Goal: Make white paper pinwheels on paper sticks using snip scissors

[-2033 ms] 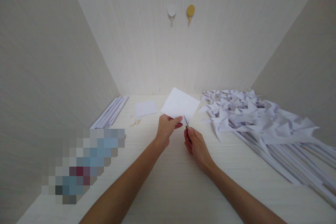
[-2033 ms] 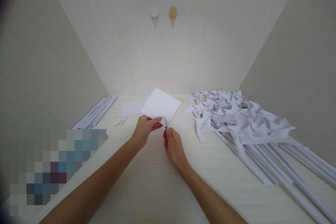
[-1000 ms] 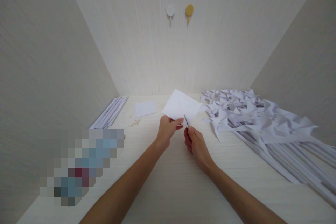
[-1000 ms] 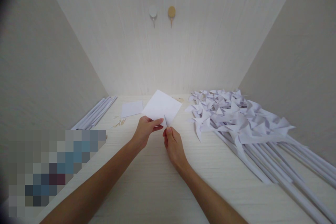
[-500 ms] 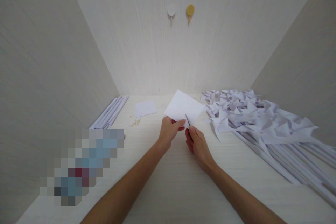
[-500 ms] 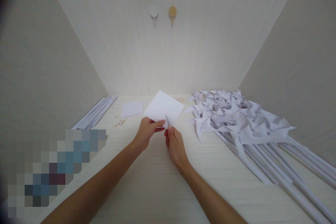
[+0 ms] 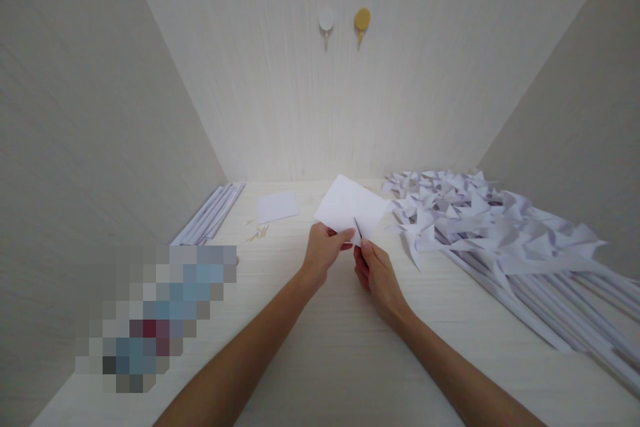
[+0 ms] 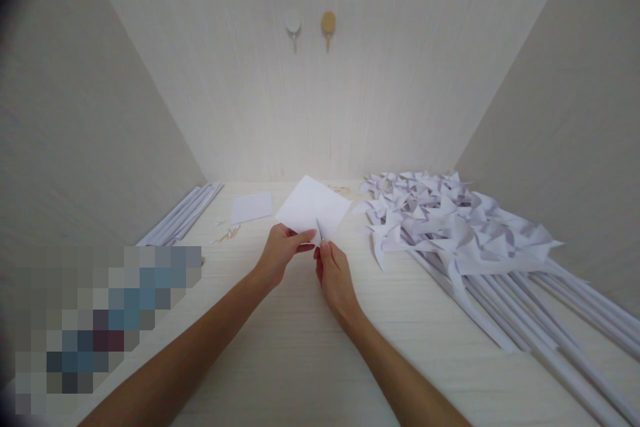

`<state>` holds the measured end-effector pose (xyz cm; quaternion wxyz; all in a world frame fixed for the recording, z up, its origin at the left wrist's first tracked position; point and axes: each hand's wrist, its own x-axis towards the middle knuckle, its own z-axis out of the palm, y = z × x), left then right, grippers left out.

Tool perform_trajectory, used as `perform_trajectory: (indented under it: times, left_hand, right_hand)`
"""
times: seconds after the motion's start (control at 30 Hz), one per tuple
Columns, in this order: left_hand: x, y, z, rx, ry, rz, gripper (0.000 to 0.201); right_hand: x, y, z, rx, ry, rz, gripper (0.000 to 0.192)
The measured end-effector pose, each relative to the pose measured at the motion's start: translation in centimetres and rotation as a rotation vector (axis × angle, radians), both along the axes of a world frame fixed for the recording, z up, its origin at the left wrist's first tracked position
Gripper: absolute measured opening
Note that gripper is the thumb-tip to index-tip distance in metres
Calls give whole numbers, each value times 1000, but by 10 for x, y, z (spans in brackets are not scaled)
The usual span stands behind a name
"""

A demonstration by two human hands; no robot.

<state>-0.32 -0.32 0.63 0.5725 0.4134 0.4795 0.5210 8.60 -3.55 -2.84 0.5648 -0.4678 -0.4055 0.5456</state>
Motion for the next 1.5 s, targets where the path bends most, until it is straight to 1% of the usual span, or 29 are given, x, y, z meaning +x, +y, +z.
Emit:
perform_trajectory:
  times: [0.3, 0.57, 0.8, 0.93, 1.03, 1.1, 1.17, 1.27, 1.33, 1.4, 1.5]
  left_hand:
    - [1, -1, 0, -3, 2, -16, 10]
    - [1, -1, -1, -20, -21, -12, 11]
    - [1, -1, -2, -22, -67, -6, 16]
    - [1, -1, 0, -29, -71, -8, 20]
    - [-6, 4, 4, -29, -101, 27, 26]
    - [-16, 11, 7, -9, -107, 56, 23]
    - [-27, 18, 10, 17, -13, 50, 17]
    - [-43, 25, 16, 21, 125, -75, 15]
    - [-51, 28, 20, 21, 138, -80, 15]
    - [-57, 29, 23, 37, 94, -22, 17]
    - [-59, 30, 25, 52, -10, 98, 18]
  right_hand:
    - [1, 1, 0, -19, 19, -21, 39]
    - [2, 1, -1, -8, -23, -18, 40]
    - [2, 1, -2, 10, -48, -26, 38]
    - [2, 1, -2, 19, -79, -31, 38]
    - [2, 2, -5, 28, -134, -39, 36]
    - [3, 4, -8, 32, -182, -33, 36]
    - [4, 4, -11, 44, -231, -26, 36]
    - [5, 4, -12, 87, -296, 6, 38]
    - [5, 3, -11, 123, -328, 46, 39]
    - [5, 2, -10, 149, -343, 70, 39]
    - [5, 1, -10, 158, -329, 77, 40]
